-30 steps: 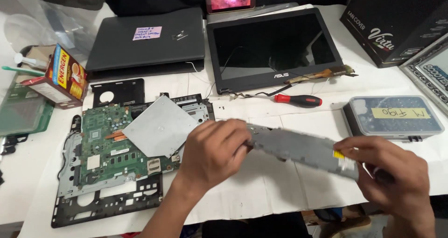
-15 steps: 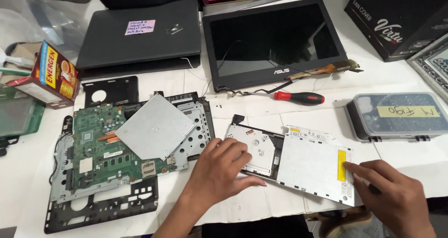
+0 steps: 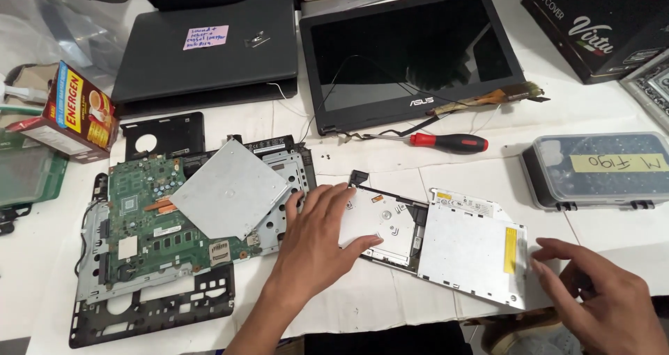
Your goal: Removing screws and internal components from a laptop optical drive assembly using a screwdriver.
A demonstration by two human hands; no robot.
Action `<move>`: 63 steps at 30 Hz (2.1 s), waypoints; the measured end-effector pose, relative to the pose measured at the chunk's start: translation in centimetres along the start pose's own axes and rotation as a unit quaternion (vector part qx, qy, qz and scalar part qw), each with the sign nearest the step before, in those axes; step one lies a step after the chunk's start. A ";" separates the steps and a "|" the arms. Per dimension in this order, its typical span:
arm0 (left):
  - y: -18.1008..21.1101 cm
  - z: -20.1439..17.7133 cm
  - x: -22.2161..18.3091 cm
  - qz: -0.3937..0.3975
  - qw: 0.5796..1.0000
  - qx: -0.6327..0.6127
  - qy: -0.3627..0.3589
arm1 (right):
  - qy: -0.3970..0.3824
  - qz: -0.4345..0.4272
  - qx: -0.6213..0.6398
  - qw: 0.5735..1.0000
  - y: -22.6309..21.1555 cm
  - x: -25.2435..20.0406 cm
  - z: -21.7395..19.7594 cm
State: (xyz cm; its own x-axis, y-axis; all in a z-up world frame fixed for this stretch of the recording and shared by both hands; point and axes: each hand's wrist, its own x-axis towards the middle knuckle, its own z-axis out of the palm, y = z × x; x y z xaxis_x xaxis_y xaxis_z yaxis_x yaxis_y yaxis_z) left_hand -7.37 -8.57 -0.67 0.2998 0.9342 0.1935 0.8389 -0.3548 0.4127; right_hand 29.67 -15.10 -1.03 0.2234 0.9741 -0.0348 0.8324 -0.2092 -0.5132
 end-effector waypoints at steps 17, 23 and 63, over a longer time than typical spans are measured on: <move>1.7 -1.5 0.5 -0.082 0.988 -0.101 -0.087 | -0.170 0.148 -0.063 0.972 -6.0 -1.2 1.0; 1.7 -3.0 1.7 0.039 0.975 -0.020 -0.219 | -0.173 0.133 -0.008 0.976 -4.5 -1.3 1.7; 2.8 -1.7 3.1 0.102 0.977 0.039 -0.185 | -0.057 -0.108 -0.431 0.894 -3.9 3.2 0.7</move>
State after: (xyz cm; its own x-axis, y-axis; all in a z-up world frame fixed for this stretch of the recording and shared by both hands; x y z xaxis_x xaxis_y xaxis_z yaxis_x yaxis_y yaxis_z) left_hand -4.89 -6.71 2.60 0.5959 0.7994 -0.0764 0.7725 -0.5446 0.3267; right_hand 26.81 -11.08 0.26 -0.0012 0.9918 -0.1276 0.9422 0.0438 0.3320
